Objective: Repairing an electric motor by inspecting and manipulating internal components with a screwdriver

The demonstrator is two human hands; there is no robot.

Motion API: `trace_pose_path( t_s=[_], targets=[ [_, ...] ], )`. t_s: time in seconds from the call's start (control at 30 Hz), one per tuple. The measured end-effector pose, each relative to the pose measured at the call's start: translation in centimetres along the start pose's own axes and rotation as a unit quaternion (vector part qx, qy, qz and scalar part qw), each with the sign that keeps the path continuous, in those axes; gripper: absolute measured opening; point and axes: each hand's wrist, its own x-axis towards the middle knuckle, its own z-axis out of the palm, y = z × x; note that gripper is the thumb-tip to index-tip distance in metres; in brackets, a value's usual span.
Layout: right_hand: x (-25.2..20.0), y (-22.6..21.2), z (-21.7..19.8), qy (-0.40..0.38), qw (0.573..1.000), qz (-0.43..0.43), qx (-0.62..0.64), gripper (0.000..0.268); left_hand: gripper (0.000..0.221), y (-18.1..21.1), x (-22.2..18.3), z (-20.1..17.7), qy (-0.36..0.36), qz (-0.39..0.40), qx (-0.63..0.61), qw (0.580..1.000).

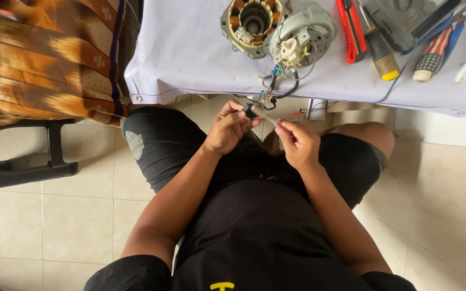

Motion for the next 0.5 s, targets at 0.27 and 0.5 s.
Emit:
trace_pose_path(
  t_s=[0.27, 0.5],
  targets=[
    [-0.3, -0.2, 0.0, -0.012, 0.997, 0.036, 0.065, 0.015, 0.015, 0.5, -0.9, 0.7, -0.007, -0.014, -0.028, 0.999],
    [-1.2, 0.4, 0.1, -0.03, 0.998, 0.035, 0.044, 0.015, 0.051, -1.7, 0.7, -3.7, -0.006, 0.168, 0.164, 0.972]
  ],
)
